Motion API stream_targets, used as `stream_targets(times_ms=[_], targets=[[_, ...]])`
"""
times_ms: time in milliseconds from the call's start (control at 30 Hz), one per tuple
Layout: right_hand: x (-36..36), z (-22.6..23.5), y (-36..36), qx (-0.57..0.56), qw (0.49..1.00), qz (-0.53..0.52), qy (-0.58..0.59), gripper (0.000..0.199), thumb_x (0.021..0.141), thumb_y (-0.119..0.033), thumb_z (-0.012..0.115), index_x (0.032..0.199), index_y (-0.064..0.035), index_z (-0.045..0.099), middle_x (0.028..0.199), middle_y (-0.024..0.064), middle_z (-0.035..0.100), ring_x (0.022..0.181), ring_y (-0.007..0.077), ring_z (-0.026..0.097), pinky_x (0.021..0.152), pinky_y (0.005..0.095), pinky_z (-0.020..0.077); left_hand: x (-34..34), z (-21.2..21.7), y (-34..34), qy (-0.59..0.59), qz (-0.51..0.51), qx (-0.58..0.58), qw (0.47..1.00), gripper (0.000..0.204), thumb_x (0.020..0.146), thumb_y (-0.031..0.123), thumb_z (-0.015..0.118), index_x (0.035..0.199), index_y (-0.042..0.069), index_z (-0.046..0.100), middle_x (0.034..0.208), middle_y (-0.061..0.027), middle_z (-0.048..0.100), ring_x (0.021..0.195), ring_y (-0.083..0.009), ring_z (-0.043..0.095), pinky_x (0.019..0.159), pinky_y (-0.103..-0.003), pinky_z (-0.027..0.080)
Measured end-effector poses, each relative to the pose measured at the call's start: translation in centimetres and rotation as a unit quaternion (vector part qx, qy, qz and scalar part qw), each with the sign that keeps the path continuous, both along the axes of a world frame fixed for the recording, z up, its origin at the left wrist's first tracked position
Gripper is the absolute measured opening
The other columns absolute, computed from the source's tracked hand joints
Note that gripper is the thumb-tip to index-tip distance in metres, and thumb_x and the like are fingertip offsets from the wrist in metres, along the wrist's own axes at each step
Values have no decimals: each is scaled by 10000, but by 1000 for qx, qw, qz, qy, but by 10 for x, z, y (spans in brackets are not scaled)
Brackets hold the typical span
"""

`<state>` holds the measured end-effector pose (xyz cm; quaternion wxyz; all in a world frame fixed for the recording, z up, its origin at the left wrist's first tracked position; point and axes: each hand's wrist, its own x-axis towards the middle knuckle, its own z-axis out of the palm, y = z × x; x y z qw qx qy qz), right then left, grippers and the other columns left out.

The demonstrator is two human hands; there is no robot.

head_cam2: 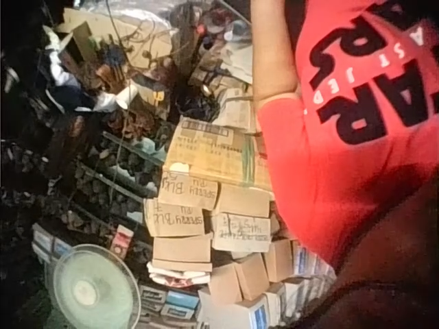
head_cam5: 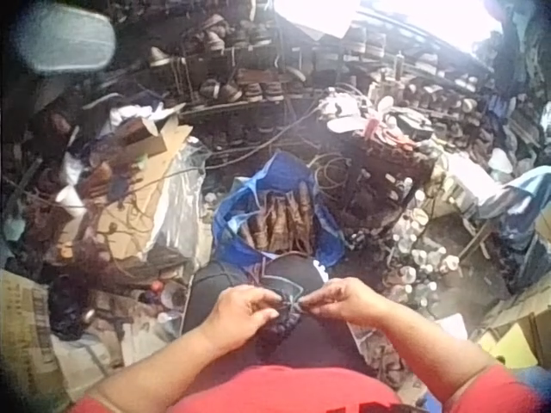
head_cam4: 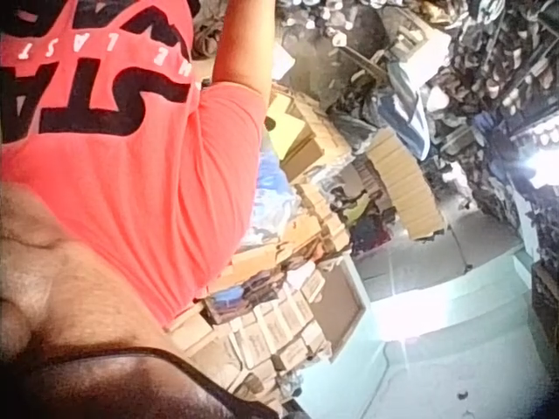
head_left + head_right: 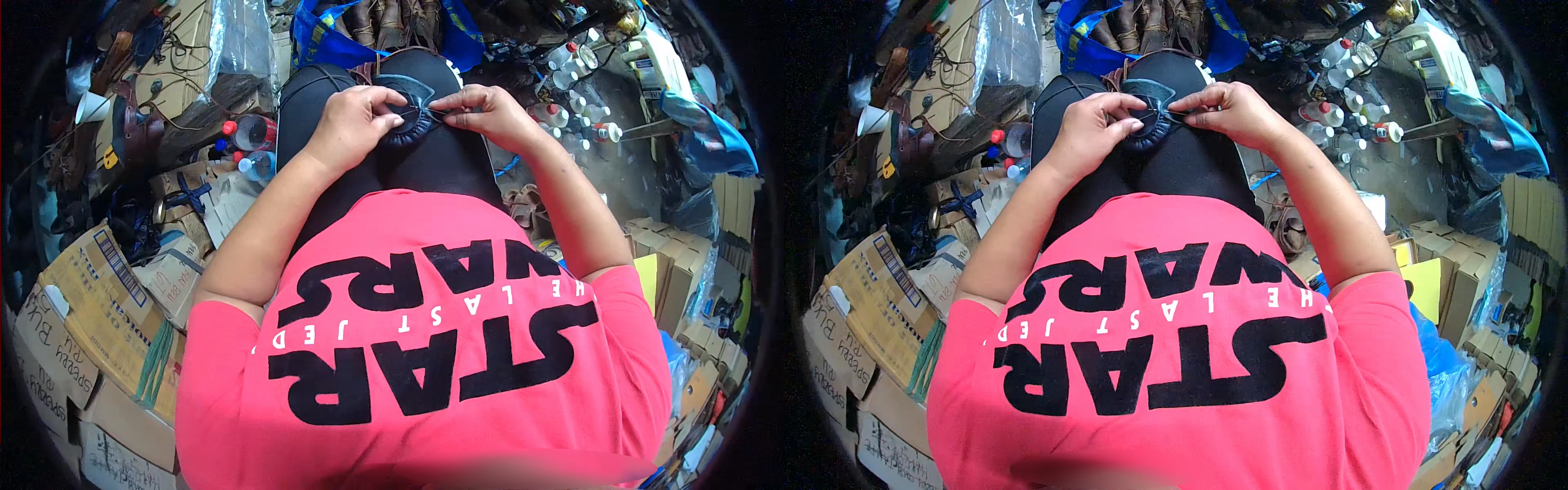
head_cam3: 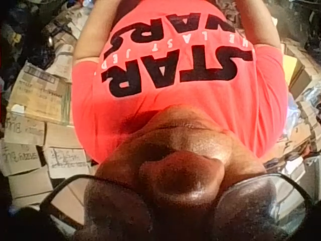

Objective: Hand stitching a leather component of a shoe using a needle and thread.

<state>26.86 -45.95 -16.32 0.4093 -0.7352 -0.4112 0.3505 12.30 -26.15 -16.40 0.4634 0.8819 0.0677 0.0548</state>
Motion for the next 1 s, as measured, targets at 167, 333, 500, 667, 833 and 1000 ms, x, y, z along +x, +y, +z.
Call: stream_targets(times_ms=[167,333,500,667,833,1000], targets=[[15,2,12,9,1000,17,22,240,815,-20,648,1034,-94,713,899,28,620,910,124,565,849,251,442,29,-8,20,-83,-81,60,991,180,714,32,717,890,66,701,824,-78,638,788,-197,612,722,-313,481],[10,2,5,-14,997,15,72,260,826,-60,673,1083,-97,694,970,17,609,931,112,557,857,243,447,14,-12,17,-90,-47,104,989,158,702,76,724,853,122,712,780,-42,641,829,-217,595,738,-339,463],[3,-9,7,25,974,-60,219,242,833,-64,682,1074,-69,693,917,-4,667,836,60,585,779,211,479,15,-14,1,44,45,-48,997,162,729,104,727,888,110,699,778,-36,661,722,-147,619,681,-295,490],[8,-5,19,22,970,-53,235,151,821,-92,705,951,-20,680,866,-7,653,839,61,588,786,207,480,27,-20,-2,46,29,-202,978,137,751,62,699,876,25,657,714,-40,654,673,-90,608,648,-246,487],[13,5,30,-77,994,-7,74,126,809,-98,719,865,-10,649,831,0,642,771,66,575,700,211,458,38,18,0,64,-67,41,995,96,753,96,694,831,49,661,752,-59,651,708,-167,616,684,-307,490],[26,1,13,-15,981,-38,190,144,806,-126,727,828,-25,627,773,-14,616,722,63,551,684,212,436,27,20,20,16,-92,198,976,122,772,177,672,810,61,659,774,-127,660,741,-314,635,695,-387,491]])
